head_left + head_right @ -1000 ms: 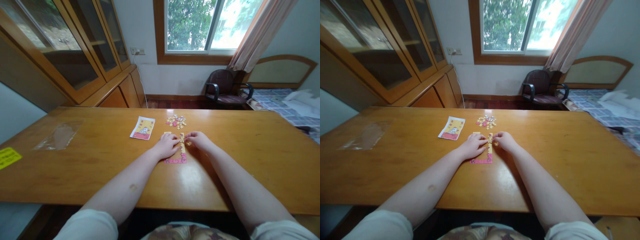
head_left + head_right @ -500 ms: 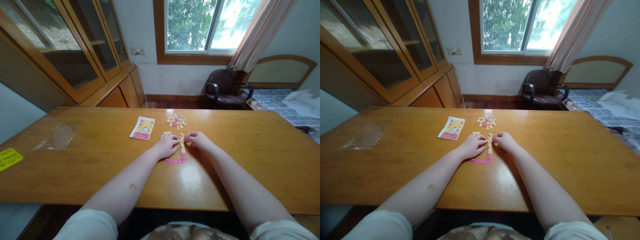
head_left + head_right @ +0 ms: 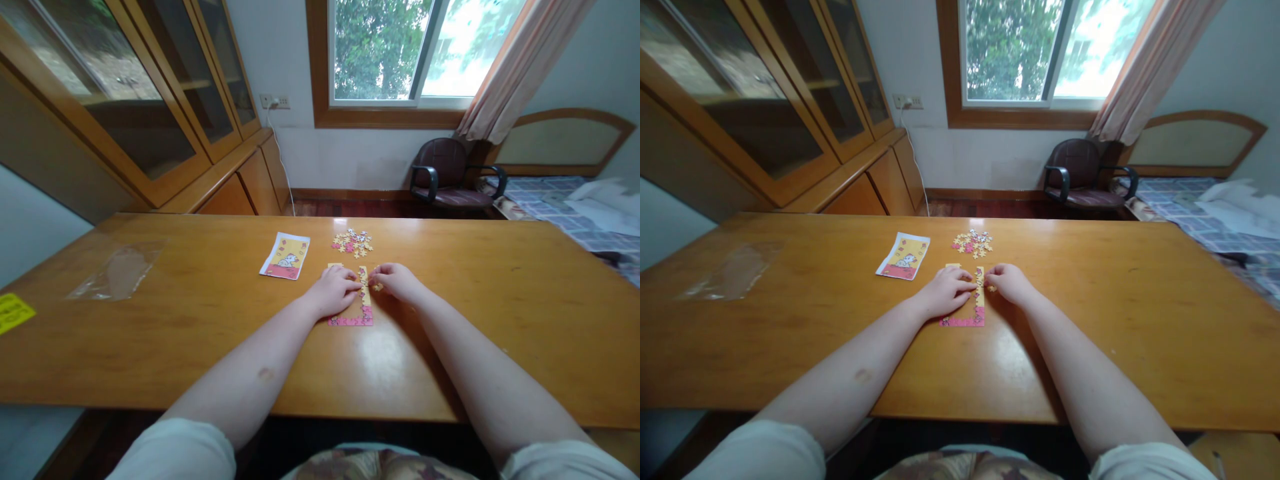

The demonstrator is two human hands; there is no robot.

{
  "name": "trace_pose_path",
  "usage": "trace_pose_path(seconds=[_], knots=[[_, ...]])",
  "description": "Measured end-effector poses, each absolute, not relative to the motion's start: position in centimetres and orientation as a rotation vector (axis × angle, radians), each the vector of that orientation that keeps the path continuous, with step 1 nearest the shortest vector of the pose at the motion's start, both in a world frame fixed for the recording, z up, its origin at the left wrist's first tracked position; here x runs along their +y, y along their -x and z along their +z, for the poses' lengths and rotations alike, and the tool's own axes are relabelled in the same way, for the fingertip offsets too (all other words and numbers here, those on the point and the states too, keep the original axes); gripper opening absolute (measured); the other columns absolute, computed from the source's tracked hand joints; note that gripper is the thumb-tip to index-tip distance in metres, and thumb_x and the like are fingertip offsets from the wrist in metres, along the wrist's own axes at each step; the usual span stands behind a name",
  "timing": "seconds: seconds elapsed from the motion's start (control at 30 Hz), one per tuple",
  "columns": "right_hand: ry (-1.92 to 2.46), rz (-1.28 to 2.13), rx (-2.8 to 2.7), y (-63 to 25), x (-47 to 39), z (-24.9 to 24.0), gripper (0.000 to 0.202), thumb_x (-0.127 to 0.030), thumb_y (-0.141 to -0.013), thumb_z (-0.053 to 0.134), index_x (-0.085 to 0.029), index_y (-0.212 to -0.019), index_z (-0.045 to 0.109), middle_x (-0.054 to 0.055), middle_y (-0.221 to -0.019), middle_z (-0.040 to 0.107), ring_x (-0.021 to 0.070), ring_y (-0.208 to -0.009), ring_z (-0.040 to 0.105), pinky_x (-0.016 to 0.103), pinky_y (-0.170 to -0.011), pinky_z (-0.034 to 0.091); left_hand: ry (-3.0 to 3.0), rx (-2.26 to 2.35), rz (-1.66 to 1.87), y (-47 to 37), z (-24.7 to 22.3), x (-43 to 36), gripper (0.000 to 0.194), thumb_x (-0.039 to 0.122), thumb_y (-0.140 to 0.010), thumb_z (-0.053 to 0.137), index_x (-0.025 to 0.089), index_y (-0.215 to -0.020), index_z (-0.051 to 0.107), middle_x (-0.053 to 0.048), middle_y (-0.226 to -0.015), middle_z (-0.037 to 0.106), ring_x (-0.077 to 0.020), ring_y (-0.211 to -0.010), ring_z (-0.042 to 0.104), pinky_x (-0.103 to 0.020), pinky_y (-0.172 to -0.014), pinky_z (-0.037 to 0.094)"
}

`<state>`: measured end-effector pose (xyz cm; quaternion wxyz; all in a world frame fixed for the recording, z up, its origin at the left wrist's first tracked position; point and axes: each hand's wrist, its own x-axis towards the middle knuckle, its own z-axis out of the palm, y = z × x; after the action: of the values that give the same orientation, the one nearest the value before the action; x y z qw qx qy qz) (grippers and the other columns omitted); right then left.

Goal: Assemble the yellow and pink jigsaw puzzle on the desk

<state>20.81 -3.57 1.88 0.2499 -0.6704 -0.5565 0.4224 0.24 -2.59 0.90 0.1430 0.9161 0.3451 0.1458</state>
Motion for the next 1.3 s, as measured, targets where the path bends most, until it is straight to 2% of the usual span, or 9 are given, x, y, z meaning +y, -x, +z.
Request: trace_pose_path(seconds=[0.17, 0.3, 0.47, 1.03, 1.2, 1.3], knots=[[1.773, 1.028, -1.615, -20.7, -3.6, 2.0, 0.015, -0.02, -0.075, 0.058, -0.013, -0.08, 0.07, 0.004, -0.077, 0.071, 0.0125, -0.067, 0.059, 0.022, -0.063, 0.043, -2.655, 0.987, 0.417, -0.3, 1.0, -2.6, 0.027, 0.033, -0.089, 0.052, 0.029, -0.108, 0.072, -0.005, -0.114, 0.064, -0.0243, -0.108, 0.049, -0.044, -0.098, 0.037], [1.769, 1.012, -1.687, -20.7, -3.7, 1.9, 0.015, -0.02, -0.072, 0.064, -0.014, -0.085, 0.07, 0.003, -0.079, 0.07, 0.0123, -0.066, 0.058, 0.022, -0.064, 0.044, -2.656, 0.984, 0.441, -0.3, 1.0, -2.7, 0.029, 0.033, -0.09, 0.052, 0.029, -0.112, 0.07, -0.006, -0.116, 0.063, -0.024, -0.108, 0.049, -0.044, -0.098, 0.038], [1.722, 0.758, -2.062, -20.7, -4.1, 2.0, 0.025, -0.021, -0.065, 0.074, -0.021, -0.089, 0.071, 0.0, -0.083, 0.067, 0.0139, -0.072, 0.057, 0.024, -0.069, 0.042, -2.659, 0.912, 0.447, -0.2, 1.0, -2.7, 0.027, 0.033, -0.089, 0.053, 0.031, -0.109, 0.071, -0.005, -0.118, 0.062, -0.0233, -0.107, 0.05, -0.044, -0.1, 0.037], [1.752, 0.716, -2.16, -20.4, -4.2, 2.5, 0.019, -0.025, -0.069, 0.074, -0.023, -0.088, 0.074, 0.001, -0.077, 0.067, 0.0152, -0.071, 0.058, 0.024, -0.067, 0.041, -2.676, 0.801, 0.395, -0.3, 1.2, -2.5, 0.026, 0.029, -0.09, 0.052, 0.028, -0.106, 0.072, -0.001, -0.111, 0.071, -0.0211, -0.107, 0.056, -0.041, -0.098, 0.036], [1.76, 0.605, -2.144, -20.7, -4.4, 3.2, 0.013, -0.024, -0.078, 0.064, -0.021, -0.085, 0.074, 0.004, -0.087, 0.07, 0.0157, -0.077, 0.06, 0.024, -0.071, 0.042, -2.668, 0.803, 0.391, -0.3, 1.2, -2.5, 0.027, 0.03, -0.09, 0.052, 0.029, -0.107, 0.072, -0.002, -0.112, 0.071, -0.0213, -0.107, 0.056, -0.042, -0.099, 0.036], [1.758, 0.545, -2.246, -20.8, -4.4, 3.4, 0.013, -0.025, -0.079, 0.064, -0.022, -0.081, 0.076, 0.005, -0.092, 0.07, 0.0165, -0.08, 0.062, 0.023, -0.071, 0.042, -2.665, 0.817, 0.391, -0.3, 1.1, -2.4, 0.027, 0.03, -0.09, 0.052, 0.028, -0.107, 0.072, -0.001, -0.113, 0.071, -0.0216, -0.108, 0.055, -0.042, -0.099, 0.036]])
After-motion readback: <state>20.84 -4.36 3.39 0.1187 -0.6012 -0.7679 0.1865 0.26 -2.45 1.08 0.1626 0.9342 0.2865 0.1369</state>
